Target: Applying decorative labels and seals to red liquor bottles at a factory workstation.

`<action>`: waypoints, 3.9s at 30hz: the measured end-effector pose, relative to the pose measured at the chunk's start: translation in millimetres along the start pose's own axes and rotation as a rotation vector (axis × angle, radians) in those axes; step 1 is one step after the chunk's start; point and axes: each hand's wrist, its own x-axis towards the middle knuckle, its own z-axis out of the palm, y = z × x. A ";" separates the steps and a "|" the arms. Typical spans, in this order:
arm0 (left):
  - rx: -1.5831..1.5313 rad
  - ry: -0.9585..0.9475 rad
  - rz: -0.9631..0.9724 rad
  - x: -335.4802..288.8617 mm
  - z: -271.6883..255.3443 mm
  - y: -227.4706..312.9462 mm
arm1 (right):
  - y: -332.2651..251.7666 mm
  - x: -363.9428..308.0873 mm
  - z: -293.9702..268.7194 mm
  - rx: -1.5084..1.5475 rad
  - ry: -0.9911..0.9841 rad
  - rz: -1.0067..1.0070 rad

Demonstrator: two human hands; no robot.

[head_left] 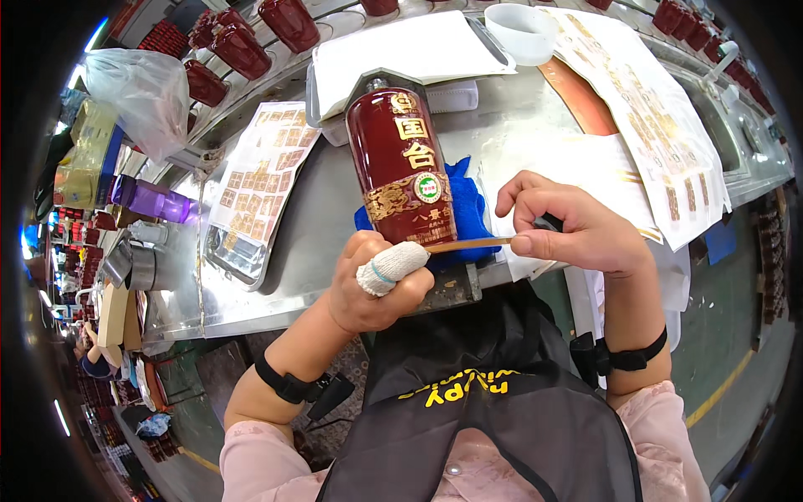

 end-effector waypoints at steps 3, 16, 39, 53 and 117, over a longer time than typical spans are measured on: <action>0.021 -0.005 0.014 1.1 -1.0 0.4 | 3.0 -0.2 -1.0 -0.010 -0.008 -0.002; 0.083 -0.082 0.095 8.2 -4.0 2.1 | 13.9 1.1 -0.2 -0.014 -0.006 0.120; 0.048 -0.070 -0.002 6.8 -3.1 6.0 | 16.0 5.2 0.1 -0.025 -0.030 0.097; 0.073 -0.056 0.004 5.3 -1.1 6.7 | 14.8 10.2 2.4 -0.034 -0.046 0.118; 0.035 -0.097 -0.023 2.5 -5.6 9.2 | 14.8 20.4 12.6 -0.021 -0.063 0.122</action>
